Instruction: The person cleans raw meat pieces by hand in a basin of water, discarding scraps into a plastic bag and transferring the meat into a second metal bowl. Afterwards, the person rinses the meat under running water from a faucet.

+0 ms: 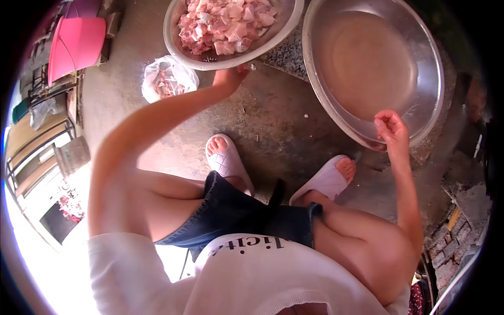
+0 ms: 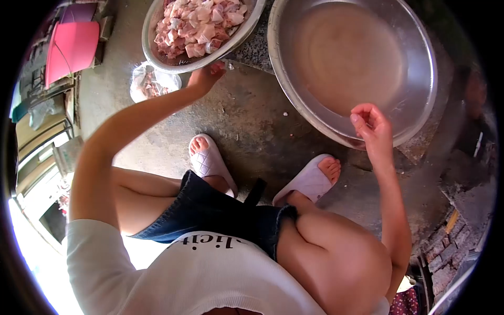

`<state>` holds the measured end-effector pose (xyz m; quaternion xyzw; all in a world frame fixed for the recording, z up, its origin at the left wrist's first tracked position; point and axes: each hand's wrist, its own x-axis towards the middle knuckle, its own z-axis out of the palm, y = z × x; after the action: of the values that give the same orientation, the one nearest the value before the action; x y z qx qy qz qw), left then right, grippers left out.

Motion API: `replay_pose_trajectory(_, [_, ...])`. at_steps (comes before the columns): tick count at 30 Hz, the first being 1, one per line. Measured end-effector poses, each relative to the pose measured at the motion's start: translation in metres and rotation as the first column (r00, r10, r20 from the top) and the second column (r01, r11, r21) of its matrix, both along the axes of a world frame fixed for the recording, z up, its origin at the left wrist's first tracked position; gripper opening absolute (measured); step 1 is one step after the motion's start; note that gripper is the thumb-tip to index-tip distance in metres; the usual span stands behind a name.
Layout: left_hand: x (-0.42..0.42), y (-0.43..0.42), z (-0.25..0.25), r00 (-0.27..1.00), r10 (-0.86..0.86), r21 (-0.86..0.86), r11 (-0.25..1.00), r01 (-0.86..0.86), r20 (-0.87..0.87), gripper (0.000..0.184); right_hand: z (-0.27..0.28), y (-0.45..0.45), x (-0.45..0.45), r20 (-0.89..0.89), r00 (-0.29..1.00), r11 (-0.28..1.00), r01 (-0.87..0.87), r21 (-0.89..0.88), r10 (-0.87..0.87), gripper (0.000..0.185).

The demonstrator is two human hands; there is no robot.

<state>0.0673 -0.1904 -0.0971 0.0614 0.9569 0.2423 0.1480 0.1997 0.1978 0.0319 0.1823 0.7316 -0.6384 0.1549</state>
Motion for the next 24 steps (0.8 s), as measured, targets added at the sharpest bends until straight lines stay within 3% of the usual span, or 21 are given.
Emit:
replay_pose_trajectory(2, [0.008,0.001,-0.022,0.993,0.089,0.008,0.996,-0.089,-0.073,0.020,-0.005,0.002,0.000,-0.042,0.999,0.998,0.020,-0.056,-0.022,0.007])
replay_pose_trajectory(6, [0.015,0.028,-0.018,0.972,0.202,-0.008,0.979,-0.205,-0.121,0.019,-0.003,0.007,-0.006,-0.097,0.995,0.997,0.031,-0.065,-0.037,0.007])
replay_pose_trajectory(10, [0.016,0.044,-0.013,0.956,0.148,-0.213,0.955,-0.204,-0.254,0.011,0.002,0.008,-0.012,-0.106,0.993,0.998,0.044,-0.053,-0.049,0.008])
replay_pose_trajectory(13, [0.029,0.042,-0.032,0.971,0.041,-0.278,0.955,-0.108,-0.236,0.012,0.004,0.010,-0.012,-0.122,0.991,0.998,0.055,-0.041,-0.060,0.009])
replay_pose_trajectory(14, [0.046,0.059,-0.017,0.987,0.157,-0.130,0.980,-0.153,0.018,0.009,0.003,0.012,-0.012,-0.121,0.990,0.997,0.065,-0.034,-0.069,0.009])
replay_pose_trajectory(15, [0.062,0.074,-0.003,0.990,0.025,0.102,0.994,-0.040,0.140,0.008,0.002,0.013,-0.013,-0.121,0.990,0.997,0.075,-0.028,-0.078,0.010])
replay_pose_trajectory(17, [0.086,0.104,0.004,0.920,-0.357,0.098,0.922,0.375,-0.161,0.008,-0.004,0.016,-0.017,-0.096,0.994,0.998,0.055,0.005,-0.054,0.011])
replay_pose_trajectory(20, [0.097,0.121,0.003,0.857,-0.515,0.095,0.854,0.511,0.025,0.012,-0.013,0.021,-0.025,-0.112,0.993,0.999,0.026,0.028,-0.022,0.012])
replay_pose_trajectory(24, [0.101,0.130,0.006,0.853,-0.522,0.071,0.850,0.522,-0.021,0.011,-0.017,0.024,-0.029,-0.115,0.993,1.000,-0.011,0.020,0.013,0.009])
